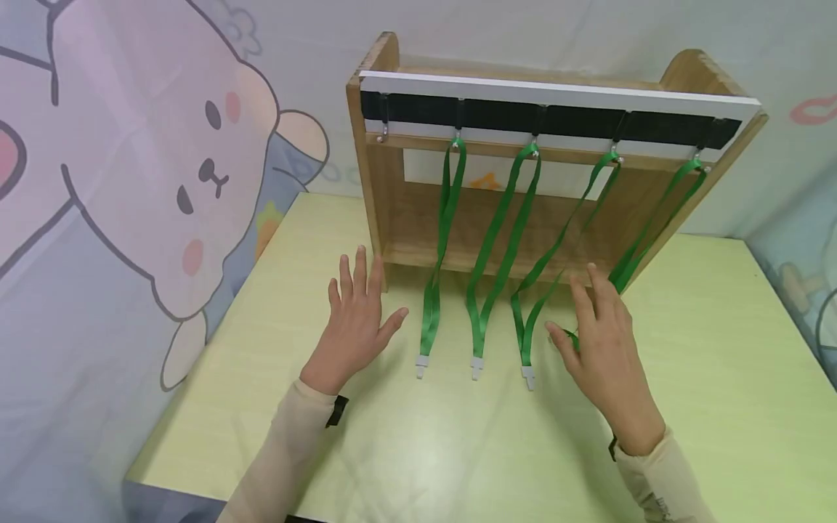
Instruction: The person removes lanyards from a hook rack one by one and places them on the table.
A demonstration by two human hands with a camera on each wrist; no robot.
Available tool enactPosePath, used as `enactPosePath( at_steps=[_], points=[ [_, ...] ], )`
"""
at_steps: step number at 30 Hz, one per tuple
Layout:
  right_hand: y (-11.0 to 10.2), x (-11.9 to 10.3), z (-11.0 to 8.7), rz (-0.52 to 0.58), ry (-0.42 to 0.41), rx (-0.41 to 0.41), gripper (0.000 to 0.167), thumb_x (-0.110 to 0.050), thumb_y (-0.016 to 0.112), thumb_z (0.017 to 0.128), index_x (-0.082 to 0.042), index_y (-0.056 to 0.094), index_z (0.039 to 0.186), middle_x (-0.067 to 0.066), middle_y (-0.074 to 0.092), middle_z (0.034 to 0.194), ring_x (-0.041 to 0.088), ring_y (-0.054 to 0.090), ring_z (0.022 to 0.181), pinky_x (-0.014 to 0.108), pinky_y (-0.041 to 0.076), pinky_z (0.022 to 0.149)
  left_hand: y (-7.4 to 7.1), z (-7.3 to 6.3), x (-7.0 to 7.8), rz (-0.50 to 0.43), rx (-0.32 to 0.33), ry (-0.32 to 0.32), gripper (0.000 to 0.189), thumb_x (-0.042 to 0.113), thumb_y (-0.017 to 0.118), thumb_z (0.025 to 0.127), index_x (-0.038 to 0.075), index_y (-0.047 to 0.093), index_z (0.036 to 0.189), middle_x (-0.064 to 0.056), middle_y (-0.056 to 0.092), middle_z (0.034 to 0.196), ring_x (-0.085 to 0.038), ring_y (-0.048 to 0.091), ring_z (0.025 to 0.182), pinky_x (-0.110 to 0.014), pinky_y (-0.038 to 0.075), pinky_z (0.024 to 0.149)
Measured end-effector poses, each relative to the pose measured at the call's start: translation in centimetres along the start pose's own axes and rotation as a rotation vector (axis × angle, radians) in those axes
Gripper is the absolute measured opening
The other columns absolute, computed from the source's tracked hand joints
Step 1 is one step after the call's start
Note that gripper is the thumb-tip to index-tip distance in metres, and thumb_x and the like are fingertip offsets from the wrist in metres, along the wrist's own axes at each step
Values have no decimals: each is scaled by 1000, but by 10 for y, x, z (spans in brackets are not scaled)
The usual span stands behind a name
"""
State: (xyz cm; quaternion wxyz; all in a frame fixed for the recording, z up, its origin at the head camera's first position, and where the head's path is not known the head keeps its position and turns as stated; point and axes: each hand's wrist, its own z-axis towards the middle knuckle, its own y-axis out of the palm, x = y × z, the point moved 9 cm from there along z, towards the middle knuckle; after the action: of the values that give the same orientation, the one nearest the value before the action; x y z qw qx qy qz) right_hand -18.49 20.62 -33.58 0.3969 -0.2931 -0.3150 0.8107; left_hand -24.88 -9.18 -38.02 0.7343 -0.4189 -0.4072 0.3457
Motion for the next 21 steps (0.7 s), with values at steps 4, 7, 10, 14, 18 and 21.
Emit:
enactPosePath(
  at_steps=[4,7,10,14,18,21],
  points=[
    [-15,-1,7,25,-37,98,68,-9,78,90,11,42,144,30,32,155,54,37,134,66,34,105,-9,7,0,-1,25,19,90,36,58,103,-3,-1,159,-28,-8,164,-53,-6,148,-74,15,113],
    [-22,1,11,27,-36,138,75,6,82,79,9,43,143,30,34,153,53,39,131,64,37,102,-15,12,1,-8,42,31,91,31,61,102,-4,-2,158,-29,-7,164,-54,-4,148,-72,20,112],
    [-30,3,14,10,-28,179,63,0,77,88,9,43,141,28,33,154,52,39,132,63,41,100,-21,18,3,-17,63,47,93,24,65,101,-6,-2,157,-30,-7,163,-55,-2,148,-71,26,110],
    [-41,7,18,-12,-24,254,54,-7,70,95,10,44,139,27,32,154,50,42,131,61,45,95,-29,27,6,-18,116,76,95,17,68,98,-8,-5,155,-32,-7,162,-54,3,148,-69,36,106],
    [-51,12,25,20,-12,343,56,5,74,89,7,45,137,25,35,151,49,45,125,55,47,94,-39,36,7,-21,185,109,95,10,66,99,-11,-10,151,-35,-6,160,-51,7,148,-63,36,109],
    [-57,17,28,74,5,425,50,3,72,91,5,47,134,23,37,148,48,46,121,51,46,99,-46,42,6,-26,225,122,94,4,65,98,-13,-13,149,-37,-6,159,-48,8,149,-57,37,111]
  ],
)
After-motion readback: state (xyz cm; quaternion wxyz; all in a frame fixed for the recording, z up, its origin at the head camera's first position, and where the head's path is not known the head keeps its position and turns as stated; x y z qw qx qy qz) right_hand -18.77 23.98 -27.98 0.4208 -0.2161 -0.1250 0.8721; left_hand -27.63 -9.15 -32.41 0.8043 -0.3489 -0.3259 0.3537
